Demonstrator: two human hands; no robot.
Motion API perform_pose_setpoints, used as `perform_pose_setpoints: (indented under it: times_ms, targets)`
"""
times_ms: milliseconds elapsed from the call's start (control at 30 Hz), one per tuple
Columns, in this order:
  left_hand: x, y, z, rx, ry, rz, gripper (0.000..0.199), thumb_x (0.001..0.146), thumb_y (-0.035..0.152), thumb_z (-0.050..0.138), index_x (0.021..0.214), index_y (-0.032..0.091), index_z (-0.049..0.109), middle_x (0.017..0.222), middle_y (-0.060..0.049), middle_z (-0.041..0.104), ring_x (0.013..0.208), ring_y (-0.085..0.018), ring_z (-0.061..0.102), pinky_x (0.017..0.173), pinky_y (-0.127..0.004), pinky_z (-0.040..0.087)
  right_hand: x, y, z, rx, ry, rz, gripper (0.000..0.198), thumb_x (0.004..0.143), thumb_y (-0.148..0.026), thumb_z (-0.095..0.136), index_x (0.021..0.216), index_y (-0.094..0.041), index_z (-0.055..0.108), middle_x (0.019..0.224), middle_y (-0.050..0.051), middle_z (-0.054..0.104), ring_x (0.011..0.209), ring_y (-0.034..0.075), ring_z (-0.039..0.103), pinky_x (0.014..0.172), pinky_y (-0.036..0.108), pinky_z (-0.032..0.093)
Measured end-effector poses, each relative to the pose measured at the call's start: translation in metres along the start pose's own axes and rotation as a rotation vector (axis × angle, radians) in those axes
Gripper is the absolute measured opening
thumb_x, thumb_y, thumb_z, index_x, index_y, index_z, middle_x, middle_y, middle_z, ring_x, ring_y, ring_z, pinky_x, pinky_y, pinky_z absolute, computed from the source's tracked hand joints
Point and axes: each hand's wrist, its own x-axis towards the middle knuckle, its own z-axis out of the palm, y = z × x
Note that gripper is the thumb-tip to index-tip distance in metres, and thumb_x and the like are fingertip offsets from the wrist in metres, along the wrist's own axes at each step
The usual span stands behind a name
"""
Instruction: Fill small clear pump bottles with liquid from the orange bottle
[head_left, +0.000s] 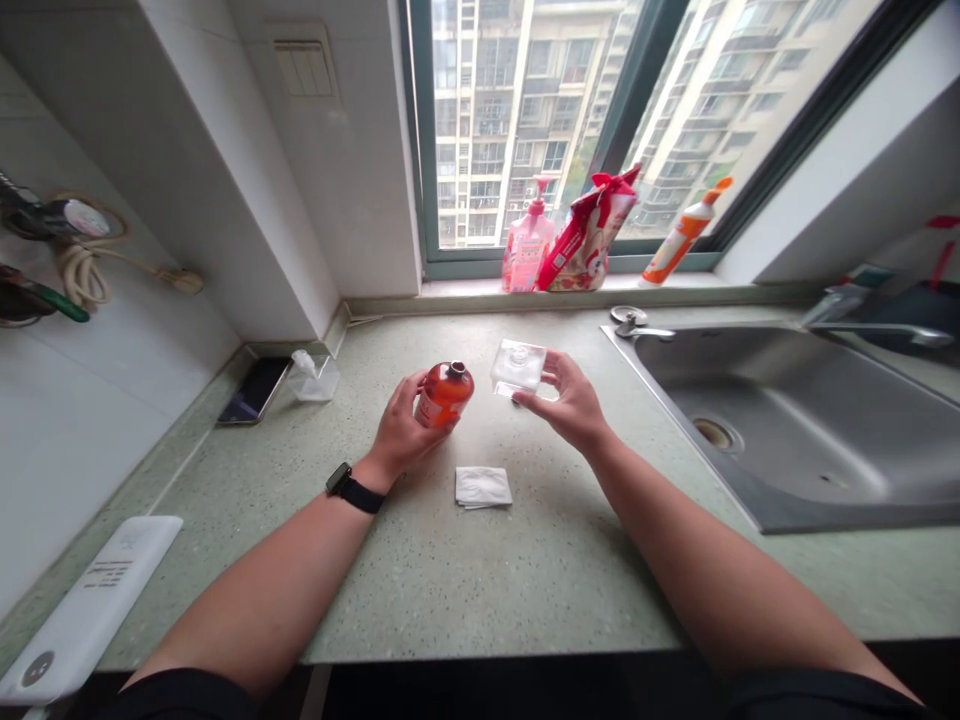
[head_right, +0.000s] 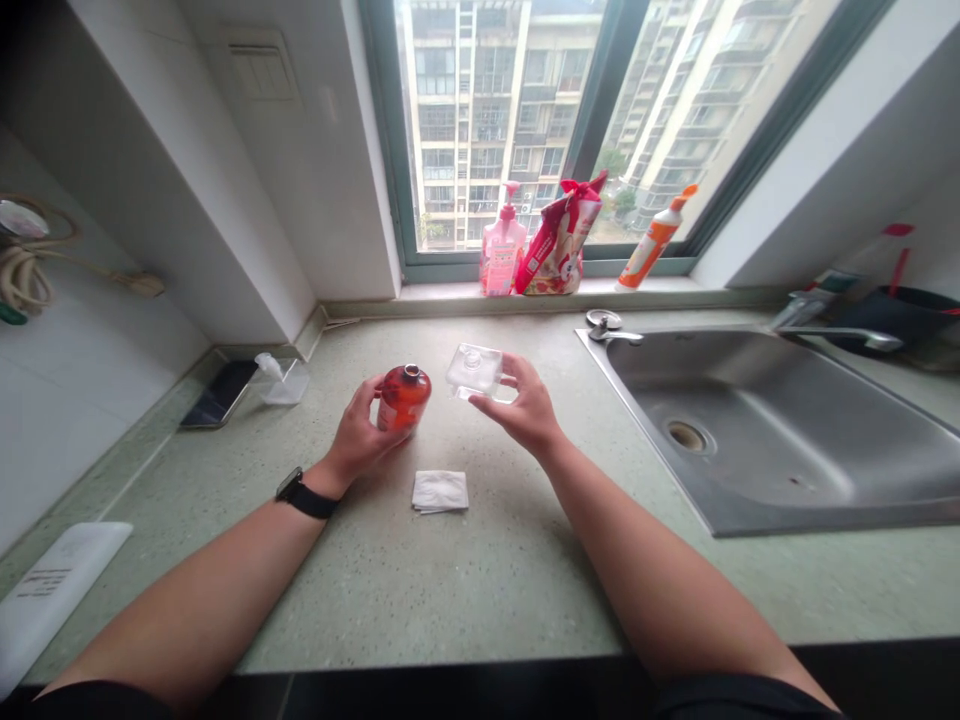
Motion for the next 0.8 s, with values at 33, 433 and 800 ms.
perform_pose_setpoints:
  times_ms: [33, 433, 800]
  targets:
    - [0.0, 0.003, 0.0, 0.016, -0.006, 0.024, 0.069, 0.089, 0.046, 0.085, 0.147, 0.021, 0.057, 0.138, -0.016, 0.068, 0.124, -0.032, 0.068, 0.11, -0.051, 0.055, 0.0, 0.0, -0.001, -0.042, 0.03, -0.033, 0.07, 0.077, -0.057, 0.091, 0.135, -0.028, 0.064, 0.136, 0.012, 0.07, 0.123, 0.033, 0.071, 0.101, 0.055, 0.062]
    - [-0.005, 0.013, -0.005, 0.406, 0.037, 0.137, 0.076, 0.09, 0.058, 0.083, 0.152, 0.023, 0.058, 0.117, -0.01, 0.071, 0.11, -0.031, 0.068, 0.108, -0.051, 0.047, 0.0, -0.007, -0.007, -0.305, 0.062, -0.298, 0.067, 0.085, -0.047, 0.086, 0.145, -0.032, 0.061, 0.128, 0.011, 0.07, 0.117, 0.034, 0.068, 0.096, 0.055, 0.064]
    - [-0.004, 0.022, -0.006, 0.532, -0.014, 0.089, 0.076, 0.088, 0.062, 0.082, 0.152, 0.025, 0.063, 0.114, -0.01, 0.069, 0.106, -0.032, 0.063, 0.103, -0.047, 0.041, -0.004, -0.014, -0.005, -0.457, 0.023, -0.388, 0.067, 0.086, -0.037, 0.083, 0.146, -0.031, 0.055, 0.129, 0.011, 0.069, 0.118, 0.036, 0.068, 0.101, 0.057, 0.06]
